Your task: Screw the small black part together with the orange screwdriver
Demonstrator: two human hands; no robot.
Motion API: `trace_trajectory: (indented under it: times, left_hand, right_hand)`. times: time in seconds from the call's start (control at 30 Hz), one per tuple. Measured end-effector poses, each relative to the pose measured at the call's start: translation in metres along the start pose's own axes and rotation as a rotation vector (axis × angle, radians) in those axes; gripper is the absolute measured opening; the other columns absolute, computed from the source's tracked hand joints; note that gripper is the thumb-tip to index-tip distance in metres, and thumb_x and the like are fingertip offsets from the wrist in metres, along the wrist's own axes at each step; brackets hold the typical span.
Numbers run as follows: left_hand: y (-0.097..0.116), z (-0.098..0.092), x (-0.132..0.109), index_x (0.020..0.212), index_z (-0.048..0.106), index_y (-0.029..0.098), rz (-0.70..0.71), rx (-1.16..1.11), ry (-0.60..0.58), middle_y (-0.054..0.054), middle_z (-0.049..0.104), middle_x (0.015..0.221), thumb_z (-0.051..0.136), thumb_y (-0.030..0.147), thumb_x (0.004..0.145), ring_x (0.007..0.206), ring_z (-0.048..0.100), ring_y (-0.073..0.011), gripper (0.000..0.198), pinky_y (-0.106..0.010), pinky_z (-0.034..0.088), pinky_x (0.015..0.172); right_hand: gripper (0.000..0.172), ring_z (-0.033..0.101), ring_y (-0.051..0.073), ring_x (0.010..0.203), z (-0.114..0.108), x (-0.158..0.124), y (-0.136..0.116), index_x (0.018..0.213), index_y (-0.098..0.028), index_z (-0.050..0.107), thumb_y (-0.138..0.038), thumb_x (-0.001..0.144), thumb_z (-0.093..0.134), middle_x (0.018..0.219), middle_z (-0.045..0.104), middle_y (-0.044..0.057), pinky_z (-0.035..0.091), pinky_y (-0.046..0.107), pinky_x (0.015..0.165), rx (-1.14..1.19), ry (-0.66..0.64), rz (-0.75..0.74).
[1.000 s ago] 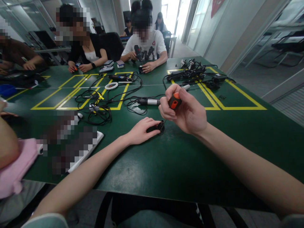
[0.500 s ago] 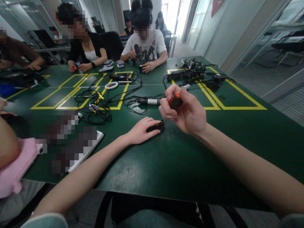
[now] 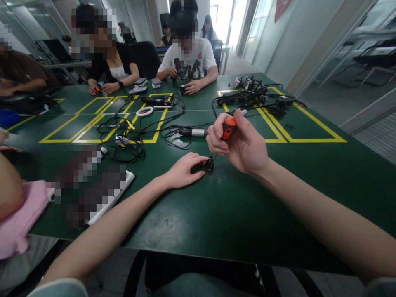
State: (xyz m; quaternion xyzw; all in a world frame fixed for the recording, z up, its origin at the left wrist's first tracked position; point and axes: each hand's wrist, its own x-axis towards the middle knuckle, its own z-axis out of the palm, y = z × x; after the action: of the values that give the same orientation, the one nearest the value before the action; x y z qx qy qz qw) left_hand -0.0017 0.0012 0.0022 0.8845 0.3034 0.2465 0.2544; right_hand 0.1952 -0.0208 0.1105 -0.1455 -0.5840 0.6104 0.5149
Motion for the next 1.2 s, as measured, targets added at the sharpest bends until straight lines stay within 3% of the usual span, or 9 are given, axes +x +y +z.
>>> trace_trajectory:
  times: [0.27,0.43,0.57,0.7,0.87,1.0,1.2]
  left_hand:
    - [-0.0007,0.0005,-0.0001,0.137,0.067,0.019,0.014,0.031,0.022,-0.009,0.074,0.116,0.056,0.007,0.086,0.111,0.067,-0.0260,0.053,-0.044,0.057,0.105]
    - [-0.0006,-0.0003,0.0003,0.130,0.071,0.019,0.000,0.047,0.014,-0.010,0.073,0.119,0.054,0.006,0.084,0.114,0.067,-0.0265,0.050,-0.045,0.057,0.107]
    - [-0.0002,0.0003,0.0001,0.126,0.072,0.019,0.016,0.062,0.017,-0.011,0.073,0.120,0.055,0.009,0.087,0.114,0.067,-0.0269,0.043,-0.045,0.057,0.107]
    - [0.0005,0.0004,-0.0004,0.128,0.072,0.020,0.027,0.052,0.014,-0.010,0.073,0.119,0.064,0.018,0.092,0.113,0.067,-0.0274,0.037,-0.044,0.057,0.106]
    - [0.0008,0.0001,-0.0009,0.133,0.069,0.020,0.017,0.033,0.029,-0.010,0.073,0.116,0.071,0.033,0.099,0.110,0.067,-0.0276,0.037,-0.046,0.057,0.103]
    - [0.0008,0.0000,-0.0009,0.131,0.071,0.019,0.020,0.035,0.025,-0.012,0.073,0.118,0.070,0.036,0.102,0.112,0.068,-0.0281,0.034,-0.045,0.057,0.103]
    - [0.0002,0.0006,-0.0009,0.128,0.072,0.020,0.016,0.032,0.027,-0.012,0.073,0.118,0.070,0.037,0.102,0.112,0.068,-0.0276,0.031,-0.045,0.057,0.104]
  right_hand:
    - [0.065,0.028,0.010,0.048,0.0015,0.0002,-0.0005,0.072,-0.023,0.054,-0.082,0.098,0.052,0.054,0.036,-0.006,0.029,0.026,0.048,-0.046,0.021,0.024]
    - [0.058,0.027,0.010,0.047,0.0011,-0.0013,0.0011,0.078,-0.023,0.054,-0.077,0.099,0.058,0.055,0.036,-0.008,0.026,0.025,0.048,0.003,0.007,0.003]
    - [0.050,0.023,0.009,0.045,0.0002,-0.0040,0.0042,0.086,-0.025,0.053,-0.072,0.098,0.064,0.055,0.037,-0.010,0.022,0.025,0.047,0.078,0.016,-0.027]
    - [0.045,0.029,0.009,0.046,0.0007,-0.0041,0.0055,0.086,-0.025,0.054,-0.063,0.092,0.077,0.058,0.045,-0.009,0.025,0.025,0.048,0.072,0.018,-0.038]
    - [0.060,0.036,0.011,0.049,0.0031,-0.0004,0.0029,0.074,-0.023,0.053,-0.079,0.096,0.060,0.058,0.042,-0.005,0.033,0.027,0.048,-0.053,0.074,-0.002]
    - [0.066,0.027,0.011,0.048,0.0032,-0.0004,0.0019,0.073,-0.024,0.051,-0.086,0.095,0.051,0.055,0.032,-0.007,0.027,0.027,0.047,-0.065,0.071,0.035]
    - [0.046,0.029,0.010,0.048,0.0023,-0.0041,0.0036,0.087,-0.025,0.053,-0.068,0.094,0.071,0.056,0.040,-0.009,0.028,0.025,0.050,0.026,0.019,-0.006]
